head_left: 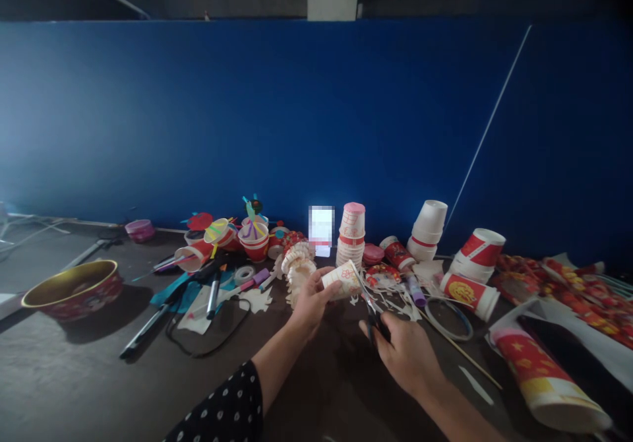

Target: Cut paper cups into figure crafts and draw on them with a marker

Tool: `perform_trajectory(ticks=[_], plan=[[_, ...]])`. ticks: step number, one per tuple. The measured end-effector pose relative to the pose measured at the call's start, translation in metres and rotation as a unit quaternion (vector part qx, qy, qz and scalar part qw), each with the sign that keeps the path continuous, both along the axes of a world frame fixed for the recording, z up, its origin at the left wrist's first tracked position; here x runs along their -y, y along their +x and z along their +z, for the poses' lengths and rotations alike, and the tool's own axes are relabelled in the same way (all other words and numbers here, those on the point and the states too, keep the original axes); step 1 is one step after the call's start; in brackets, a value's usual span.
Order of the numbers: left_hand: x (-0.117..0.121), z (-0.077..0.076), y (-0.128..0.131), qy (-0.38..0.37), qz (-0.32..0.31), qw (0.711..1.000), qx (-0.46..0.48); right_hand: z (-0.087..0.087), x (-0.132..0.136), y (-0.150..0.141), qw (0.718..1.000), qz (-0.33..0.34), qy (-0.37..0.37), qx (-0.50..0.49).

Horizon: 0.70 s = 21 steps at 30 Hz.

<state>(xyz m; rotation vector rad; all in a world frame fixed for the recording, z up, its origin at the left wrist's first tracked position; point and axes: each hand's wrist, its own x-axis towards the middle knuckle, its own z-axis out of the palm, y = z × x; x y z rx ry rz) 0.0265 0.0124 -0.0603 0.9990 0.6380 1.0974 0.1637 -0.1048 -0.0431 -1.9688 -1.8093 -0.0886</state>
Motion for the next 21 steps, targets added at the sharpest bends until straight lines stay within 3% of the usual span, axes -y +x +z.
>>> perform_trajectory(ticks=[21], plan=[[-0.0026, 0.0001, -0.0010, 0.028, 0.022, 0.999, 0.039, 0.0014, -0.0006, -0.0006, 1.000, 0.001, 0.000, 0.002]])
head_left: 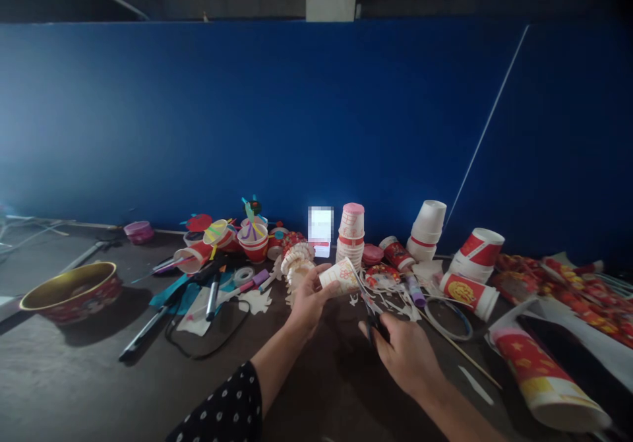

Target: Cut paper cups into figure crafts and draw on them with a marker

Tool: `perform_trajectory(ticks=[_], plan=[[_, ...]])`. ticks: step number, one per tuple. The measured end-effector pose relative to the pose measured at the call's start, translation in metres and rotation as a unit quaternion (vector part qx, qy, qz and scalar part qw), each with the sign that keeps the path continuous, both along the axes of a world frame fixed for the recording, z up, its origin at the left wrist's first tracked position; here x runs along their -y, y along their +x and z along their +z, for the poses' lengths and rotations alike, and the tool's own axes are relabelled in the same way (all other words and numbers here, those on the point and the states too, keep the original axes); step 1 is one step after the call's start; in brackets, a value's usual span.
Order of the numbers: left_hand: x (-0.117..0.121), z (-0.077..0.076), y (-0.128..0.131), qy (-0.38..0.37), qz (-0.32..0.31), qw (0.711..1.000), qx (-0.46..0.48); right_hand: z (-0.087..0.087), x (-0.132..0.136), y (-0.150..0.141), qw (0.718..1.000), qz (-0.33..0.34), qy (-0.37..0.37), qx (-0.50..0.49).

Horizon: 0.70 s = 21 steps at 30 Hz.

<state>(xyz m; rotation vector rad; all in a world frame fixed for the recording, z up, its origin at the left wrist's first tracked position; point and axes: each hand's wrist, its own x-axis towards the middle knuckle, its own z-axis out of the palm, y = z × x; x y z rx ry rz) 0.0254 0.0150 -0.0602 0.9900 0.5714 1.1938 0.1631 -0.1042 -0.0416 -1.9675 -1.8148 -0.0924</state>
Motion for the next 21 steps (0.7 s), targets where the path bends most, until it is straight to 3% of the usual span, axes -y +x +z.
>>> perform_trajectory(ticks=[12, 21], plan=[[-0.0018, 0.0039, -0.0025, -0.004, 0.029, 1.000, 0.004, 0.0030, 0.0001, 0.0000, 1.000, 0.007, 0.000, 0.016], [-0.0021, 0.0025, -0.0021, 0.015, -0.004, 1.000, -0.013, 0.0012, 0.0013, 0.0007, 1.000, 0.005, -0.001, 0.011]])
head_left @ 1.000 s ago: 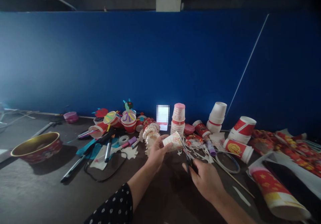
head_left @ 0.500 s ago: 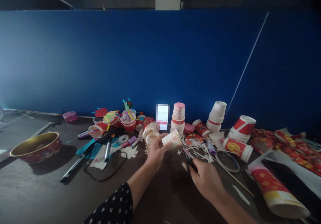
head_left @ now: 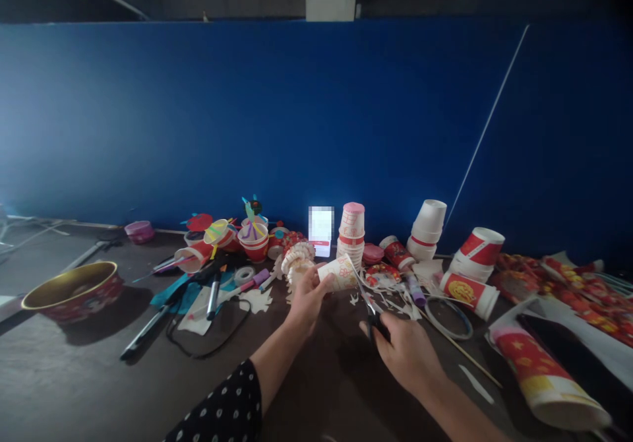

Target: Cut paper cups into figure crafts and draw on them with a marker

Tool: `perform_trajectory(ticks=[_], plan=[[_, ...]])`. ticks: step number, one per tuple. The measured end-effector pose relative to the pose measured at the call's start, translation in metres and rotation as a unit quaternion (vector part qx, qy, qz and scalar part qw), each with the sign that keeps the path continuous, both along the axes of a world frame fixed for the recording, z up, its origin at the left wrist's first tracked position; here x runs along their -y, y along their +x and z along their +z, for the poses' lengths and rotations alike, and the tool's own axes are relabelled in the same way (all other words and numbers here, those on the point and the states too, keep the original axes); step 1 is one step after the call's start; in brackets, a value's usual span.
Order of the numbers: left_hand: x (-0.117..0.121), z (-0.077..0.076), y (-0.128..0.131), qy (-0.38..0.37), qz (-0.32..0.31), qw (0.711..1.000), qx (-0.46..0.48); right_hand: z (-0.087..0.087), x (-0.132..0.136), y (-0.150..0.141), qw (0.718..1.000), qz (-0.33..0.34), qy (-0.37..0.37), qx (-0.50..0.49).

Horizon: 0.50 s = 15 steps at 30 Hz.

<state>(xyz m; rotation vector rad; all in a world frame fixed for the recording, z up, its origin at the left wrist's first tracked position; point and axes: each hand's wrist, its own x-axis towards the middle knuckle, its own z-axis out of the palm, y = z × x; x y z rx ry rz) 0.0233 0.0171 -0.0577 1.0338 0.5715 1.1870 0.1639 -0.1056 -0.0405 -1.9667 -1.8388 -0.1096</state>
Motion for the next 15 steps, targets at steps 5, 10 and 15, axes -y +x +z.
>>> perform_trajectory(ticks=[5, 10, 15], plan=[[0.0006, -0.0010, -0.0009, 0.005, 0.000, 1.000, -0.029, -0.0017, 0.0003, 0.0011, 1.000, -0.004, 0.003, -0.009], [0.0037, -0.0015, 0.0013, 0.003, -0.023, 0.999, -0.024, -0.0034, -0.0010, 0.0034, 1.000, -0.021, 0.005, -0.007], [0.0061, -0.0063, 0.0038, -0.005, -0.042, 0.999, -0.023, -0.0038, -0.0013, 0.0040, 0.999, -0.029, 0.012, -0.015]])
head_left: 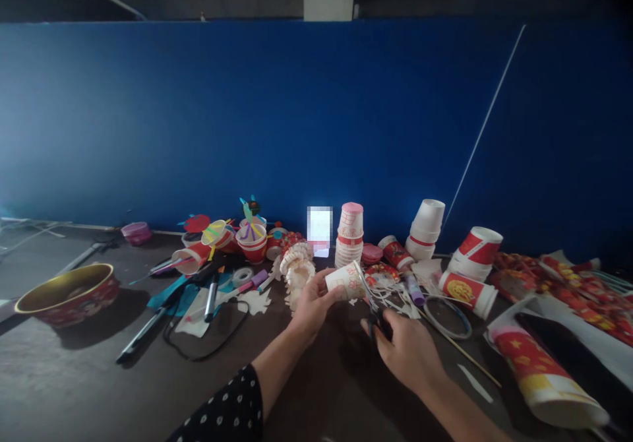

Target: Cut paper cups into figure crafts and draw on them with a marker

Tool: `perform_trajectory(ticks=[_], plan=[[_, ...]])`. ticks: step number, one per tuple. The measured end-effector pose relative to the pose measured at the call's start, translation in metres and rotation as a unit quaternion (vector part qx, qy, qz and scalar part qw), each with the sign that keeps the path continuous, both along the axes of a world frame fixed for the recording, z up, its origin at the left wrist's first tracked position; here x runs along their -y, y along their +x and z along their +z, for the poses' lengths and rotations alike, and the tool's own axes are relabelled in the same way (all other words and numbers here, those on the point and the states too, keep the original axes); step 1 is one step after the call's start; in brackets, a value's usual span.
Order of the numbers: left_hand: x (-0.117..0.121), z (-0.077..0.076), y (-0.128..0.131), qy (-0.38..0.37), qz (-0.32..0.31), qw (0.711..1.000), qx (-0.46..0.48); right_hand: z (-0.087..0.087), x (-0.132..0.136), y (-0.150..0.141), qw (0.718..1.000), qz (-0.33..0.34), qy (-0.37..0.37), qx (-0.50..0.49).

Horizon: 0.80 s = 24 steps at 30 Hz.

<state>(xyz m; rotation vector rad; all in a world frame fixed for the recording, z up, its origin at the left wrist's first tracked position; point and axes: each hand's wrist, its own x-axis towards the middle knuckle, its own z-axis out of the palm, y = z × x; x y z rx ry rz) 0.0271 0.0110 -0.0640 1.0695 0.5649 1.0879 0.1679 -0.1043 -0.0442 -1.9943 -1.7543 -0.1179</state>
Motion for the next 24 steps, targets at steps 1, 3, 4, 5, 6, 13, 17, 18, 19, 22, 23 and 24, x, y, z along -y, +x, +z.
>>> perform_trajectory(ticks=[1, 3, 4, 5, 6, 13, 17, 18, 19, 22, 23, 24], plan=[[0.0002, -0.0005, 0.0002, 0.001, -0.001, 1.000, -0.002, -0.0001, -0.0001, 0.0001, 1.000, 0.001, 0.001, -0.002], [0.0001, -0.0008, 0.0003, 0.003, -0.002, 1.000, -0.007, -0.0004, -0.0004, 0.0002, 1.000, 0.002, 0.001, -0.005], [-0.0001, -0.0006, 0.0003, 0.005, -0.001, 1.000, -0.008, -0.0006, -0.0005, 0.0002, 1.000, 0.002, 0.000, -0.006], [-0.0004, -0.0003, 0.0002, 0.008, -0.001, 1.000, -0.007, -0.0007, -0.0007, 0.0002, 1.000, 0.003, 0.000, -0.006], [-0.0007, 0.0000, 0.0001, 0.011, 0.000, 1.000, -0.005, -0.0007, -0.0008, 0.0001, 1.000, 0.004, -0.001, -0.006], [-0.0001, 0.0037, -0.0007, 0.018, 0.028, 0.999, -0.007, 0.0017, -0.0001, -0.0018, 1.000, 0.013, -0.003, -0.009], [0.0013, 0.0068, -0.0016, 0.027, 0.023, 0.999, -0.004, 0.0020, -0.0002, -0.0023, 1.000, 0.011, 0.002, -0.007], [0.0014, 0.0071, -0.0017, 0.029, 0.024, 0.999, -0.002, 0.0020, -0.0002, -0.0023, 1.000, 0.010, 0.003, -0.006], [0.0013, 0.0073, -0.0017, 0.032, 0.026, 0.999, -0.001, 0.0019, -0.0002, -0.0023, 1.000, 0.010, 0.003, -0.006], [0.0002, 0.0062, -0.0014, 0.036, 0.031, 0.999, 0.001, 0.0022, 0.0000, -0.0024, 1.000, 0.012, -0.001, -0.004], [-0.0003, 0.0056, -0.0013, 0.037, 0.031, 0.999, 0.002, 0.0024, 0.0000, -0.0025, 1.000, 0.013, -0.002, -0.003], [-0.0008, 0.0049, -0.0011, 0.038, 0.030, 0.999, 0.003, 0.0028, -0.0001, -0.0026, 1.000, 0.014, -0.003, -0.003]])
